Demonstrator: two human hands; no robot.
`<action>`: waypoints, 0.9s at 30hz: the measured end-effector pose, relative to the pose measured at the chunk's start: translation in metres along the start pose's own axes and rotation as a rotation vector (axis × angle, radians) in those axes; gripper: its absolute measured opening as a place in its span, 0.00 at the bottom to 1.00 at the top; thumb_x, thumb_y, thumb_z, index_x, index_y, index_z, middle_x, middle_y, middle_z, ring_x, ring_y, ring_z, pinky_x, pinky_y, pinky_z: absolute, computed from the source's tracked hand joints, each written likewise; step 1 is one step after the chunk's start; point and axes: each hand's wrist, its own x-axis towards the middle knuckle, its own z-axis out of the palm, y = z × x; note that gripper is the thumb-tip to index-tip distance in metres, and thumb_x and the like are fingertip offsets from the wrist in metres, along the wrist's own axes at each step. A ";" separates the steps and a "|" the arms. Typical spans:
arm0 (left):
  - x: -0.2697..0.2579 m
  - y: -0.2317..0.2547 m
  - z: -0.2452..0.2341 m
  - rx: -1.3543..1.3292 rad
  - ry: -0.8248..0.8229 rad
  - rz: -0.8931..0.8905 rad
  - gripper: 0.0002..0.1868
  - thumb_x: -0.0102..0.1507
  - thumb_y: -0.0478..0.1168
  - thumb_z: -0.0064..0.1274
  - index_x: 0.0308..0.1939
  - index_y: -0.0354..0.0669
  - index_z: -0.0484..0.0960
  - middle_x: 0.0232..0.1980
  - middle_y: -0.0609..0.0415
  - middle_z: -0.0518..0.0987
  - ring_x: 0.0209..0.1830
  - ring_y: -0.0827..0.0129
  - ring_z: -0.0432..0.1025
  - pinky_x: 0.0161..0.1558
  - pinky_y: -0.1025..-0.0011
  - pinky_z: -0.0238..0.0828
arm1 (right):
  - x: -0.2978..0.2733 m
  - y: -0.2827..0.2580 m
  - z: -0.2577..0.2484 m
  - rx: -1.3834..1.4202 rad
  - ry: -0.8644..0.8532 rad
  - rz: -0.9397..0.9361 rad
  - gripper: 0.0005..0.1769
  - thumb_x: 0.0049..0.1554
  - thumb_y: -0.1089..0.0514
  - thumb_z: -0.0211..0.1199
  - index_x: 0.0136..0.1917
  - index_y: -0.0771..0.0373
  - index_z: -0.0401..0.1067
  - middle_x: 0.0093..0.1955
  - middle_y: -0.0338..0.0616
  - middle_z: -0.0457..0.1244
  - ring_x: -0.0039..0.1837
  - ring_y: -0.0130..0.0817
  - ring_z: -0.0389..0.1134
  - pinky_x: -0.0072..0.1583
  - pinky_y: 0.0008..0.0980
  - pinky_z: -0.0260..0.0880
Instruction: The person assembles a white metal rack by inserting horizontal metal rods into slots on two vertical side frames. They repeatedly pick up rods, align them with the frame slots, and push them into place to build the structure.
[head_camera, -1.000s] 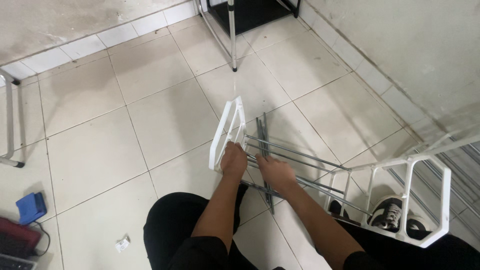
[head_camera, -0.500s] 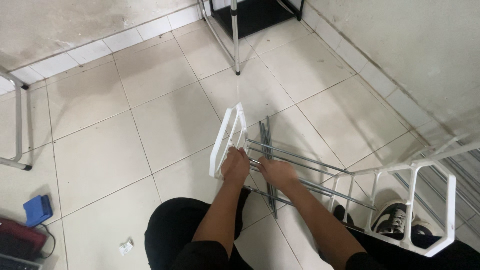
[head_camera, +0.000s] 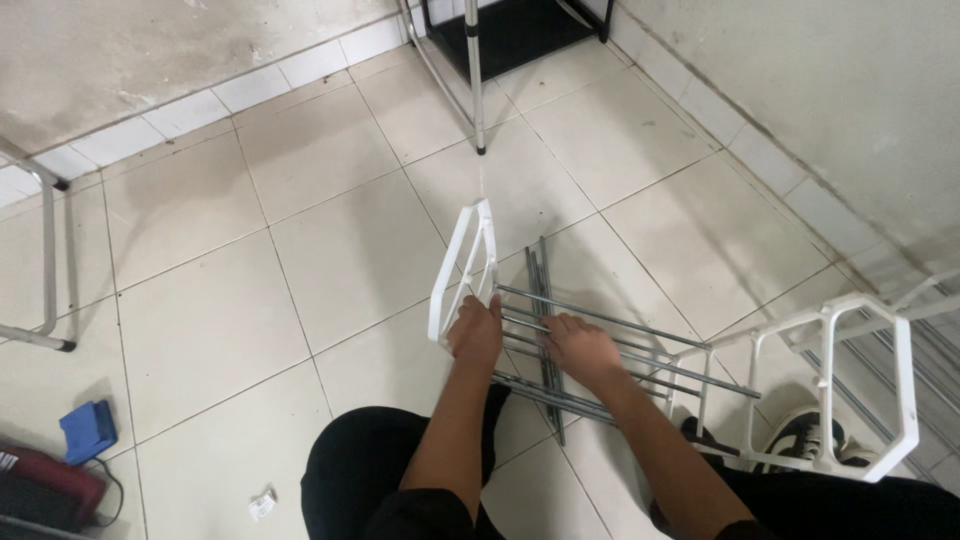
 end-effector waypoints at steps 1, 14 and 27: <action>0.003 -0.001 0.002 -0.001 -0.008 0.003 0.30 0.71 0.63 0.35 0.50 0.35 0.69 0.51 0.36 0.79 0.48 0.41 0.78 0.49 0.47 0.75 | -0.008 0.008 0.003 -0.045 0.020 -0.020 0.18 0.60 0.46 0.59 0.55 0.61 0.73 0.49 0.46 0.69 0.51 0.41 0.73 0.50 0.39 0.74; 0.009 -0.007 -0.012 0.019 -0.062 -0.029 0.32 0.73 0.63 0.27 0.53 0.34 0.68 0.55 0.34 0.78 0.52 0.42 0.77 0.52 0.50 0.75 | 0.018 0.012 -0.017 0.003 -0.476 0.271 0.25 0.68 0.38 0.43 0.57 0.59 0.71 0.55 0.45 0.69 0.56 0.45 0.73 0.57 0.46 0.74; 0.010 -0.003 -0.016 -0.037 0.020 -0.094 0.31 0.72 0.61 0.32 0.54 0.34 0.69 0.54 0.35 0.78 0.51 0.43 0.77 0.53 0.50 0.73 | 0.029 0.010 -0.001 -0.136 -0.259 0.152 0.23 0.67 0.37 0.47 0.52 0.57 0.72 0.53 0.42 0.69 0.57 0.43 0.73 0.58 0.45 0.73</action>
